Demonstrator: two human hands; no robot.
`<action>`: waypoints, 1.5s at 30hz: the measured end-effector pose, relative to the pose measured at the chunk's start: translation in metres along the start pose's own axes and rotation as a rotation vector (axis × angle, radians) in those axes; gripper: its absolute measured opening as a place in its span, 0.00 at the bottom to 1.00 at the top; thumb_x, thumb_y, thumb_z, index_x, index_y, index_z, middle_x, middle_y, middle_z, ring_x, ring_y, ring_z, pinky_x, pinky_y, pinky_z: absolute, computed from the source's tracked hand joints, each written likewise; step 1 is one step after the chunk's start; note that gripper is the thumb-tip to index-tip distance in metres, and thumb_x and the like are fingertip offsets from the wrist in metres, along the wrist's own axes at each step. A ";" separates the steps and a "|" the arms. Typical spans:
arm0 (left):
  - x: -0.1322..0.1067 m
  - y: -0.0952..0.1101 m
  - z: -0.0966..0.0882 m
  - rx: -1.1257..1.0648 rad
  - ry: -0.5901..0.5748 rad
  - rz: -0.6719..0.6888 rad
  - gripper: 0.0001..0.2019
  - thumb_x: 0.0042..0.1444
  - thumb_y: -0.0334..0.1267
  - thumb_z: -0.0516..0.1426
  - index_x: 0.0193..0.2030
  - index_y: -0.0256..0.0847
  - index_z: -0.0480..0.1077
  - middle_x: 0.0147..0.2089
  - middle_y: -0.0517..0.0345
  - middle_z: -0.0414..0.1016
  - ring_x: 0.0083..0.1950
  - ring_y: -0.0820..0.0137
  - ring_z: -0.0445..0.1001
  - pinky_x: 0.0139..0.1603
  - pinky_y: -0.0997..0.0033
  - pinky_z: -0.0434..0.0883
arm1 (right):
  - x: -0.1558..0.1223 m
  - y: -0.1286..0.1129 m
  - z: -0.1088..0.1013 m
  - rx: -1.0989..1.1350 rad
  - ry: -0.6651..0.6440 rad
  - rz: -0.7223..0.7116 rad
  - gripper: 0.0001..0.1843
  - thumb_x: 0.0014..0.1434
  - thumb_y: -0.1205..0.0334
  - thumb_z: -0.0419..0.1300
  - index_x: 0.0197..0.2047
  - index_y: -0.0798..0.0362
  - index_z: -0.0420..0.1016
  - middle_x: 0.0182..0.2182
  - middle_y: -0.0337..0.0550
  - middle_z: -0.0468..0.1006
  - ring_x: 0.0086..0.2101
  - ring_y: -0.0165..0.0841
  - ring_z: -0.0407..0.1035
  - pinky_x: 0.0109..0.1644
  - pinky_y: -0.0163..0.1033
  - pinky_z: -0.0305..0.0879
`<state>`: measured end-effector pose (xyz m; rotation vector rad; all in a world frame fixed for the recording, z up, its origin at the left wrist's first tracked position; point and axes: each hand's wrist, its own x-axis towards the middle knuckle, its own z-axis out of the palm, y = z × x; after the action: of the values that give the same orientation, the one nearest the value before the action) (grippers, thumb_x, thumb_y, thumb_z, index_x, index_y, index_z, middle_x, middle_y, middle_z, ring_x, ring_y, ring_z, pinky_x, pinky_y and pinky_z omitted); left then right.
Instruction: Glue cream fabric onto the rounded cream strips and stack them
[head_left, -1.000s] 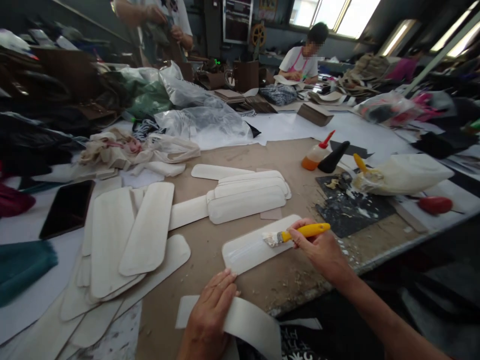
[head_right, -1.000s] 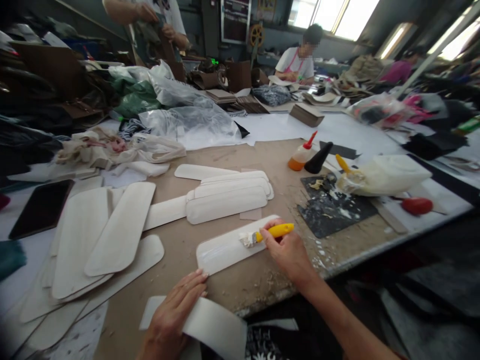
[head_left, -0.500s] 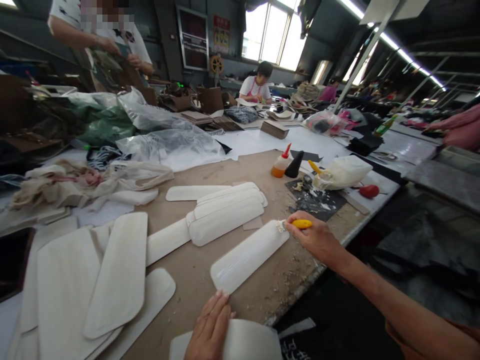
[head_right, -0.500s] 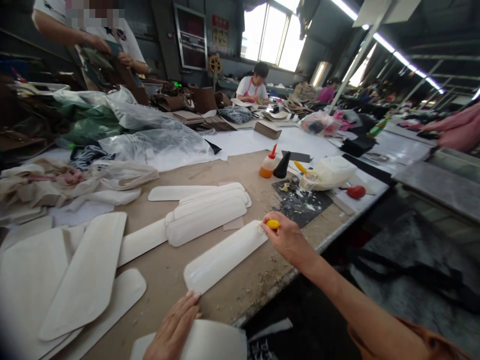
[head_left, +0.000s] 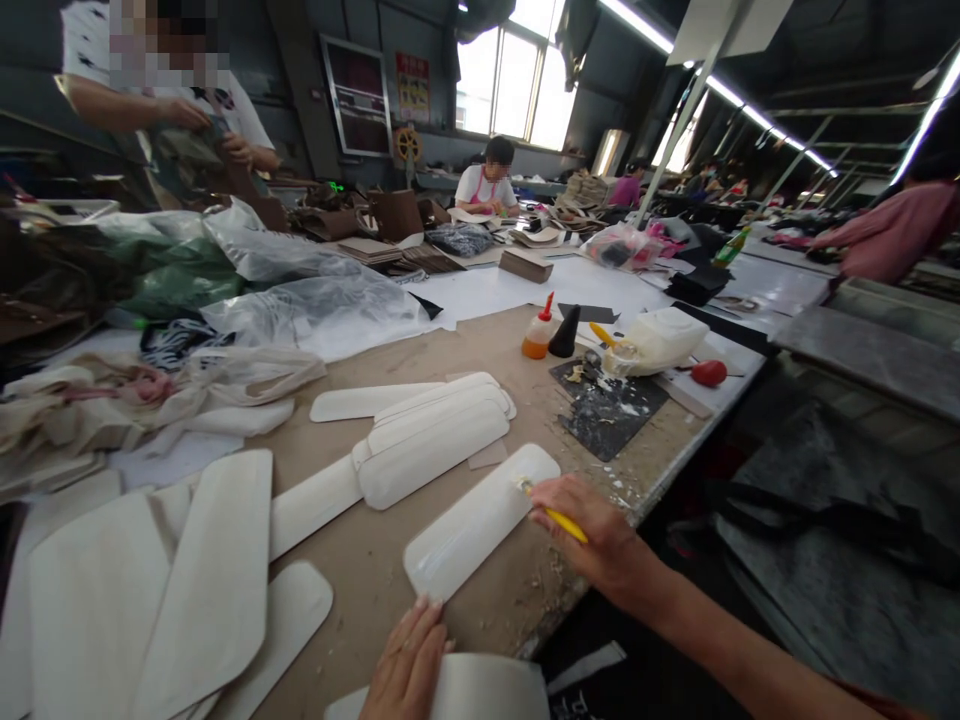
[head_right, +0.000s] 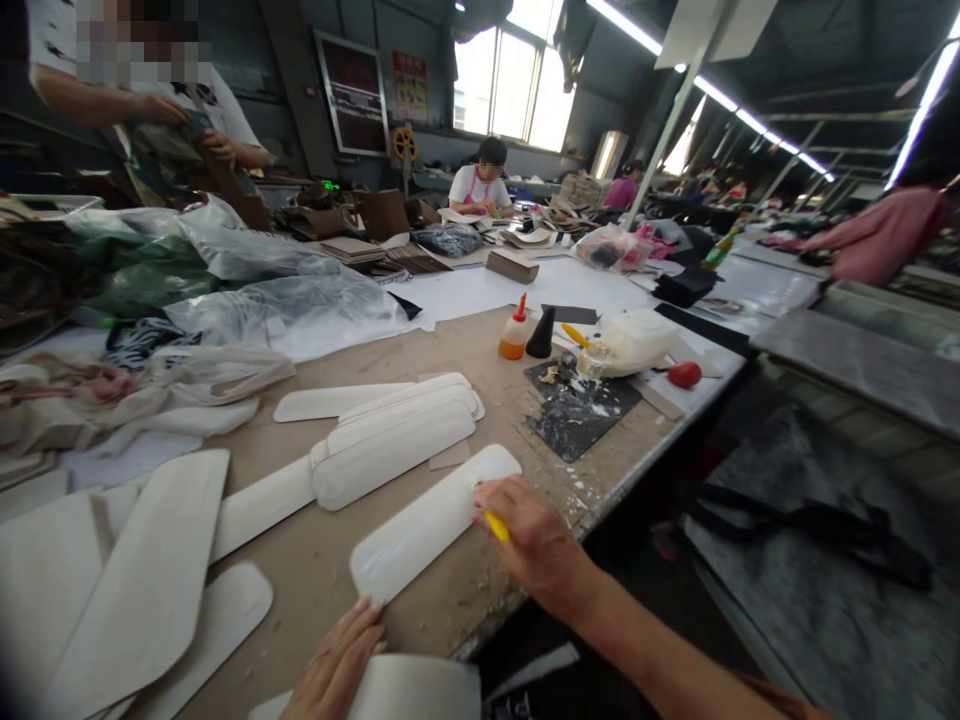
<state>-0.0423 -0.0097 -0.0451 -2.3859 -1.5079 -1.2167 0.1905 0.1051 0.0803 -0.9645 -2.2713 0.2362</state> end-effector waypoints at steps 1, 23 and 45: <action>0.001 0.002 -0.001 0.012 0.002 -0.009 0.14 0.60 0.32 0.46 0.51 0.37 0.64 0.48 0.44 0.75 0.54 0.61 0.71 0.52 0.62 0.71 | 0.000 0.011 -0.002 -0.054 -0.001 0.006 0.07 0.59 0.71 0.54 0.40 0.53 0.69 0.35 0.46 0.76 0.39 0.37 0.69 0.46 0.44 0.67; 0.024 0.033 -0.019 0.152 -0.076 -0.119 0.12 0.57 0.24 0.50 0.47 0.33 0.67 0.50 0.44 0.74 0.59 0.63 0.66 0.56 0.62 0.69 | 0.015 -0.024 0.033 0.364 0.050 0.299 0.05 0.59 0.62 0.55 0.35 0.52 0.71 0.32 0.44 0.75 0.35 0.35 0.71 0.42 0.38 0.68; 0.024 0.041 -0.017 -0.077 0.129 -0.318 0.13 0.60 0.29 0.47 0.47 0.39 0.69 0.49 0.48 0.75 0.56 0.66 0.69 0.57 0.66 0.66 | 0.001 0.015 0.004 0.265 -0.030 0.290 0.09 0.60 0.57 0.53 0.35 0.51 0.71 0.31 0.45 0.76 0.34 0.36 0.71 0.40 0.39 0.68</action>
<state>-0.0150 -0.0203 -0.0044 -2.1173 -1.8800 -1.4822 0.1964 0.1174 0.0721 -1.1487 -2.0542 0.6625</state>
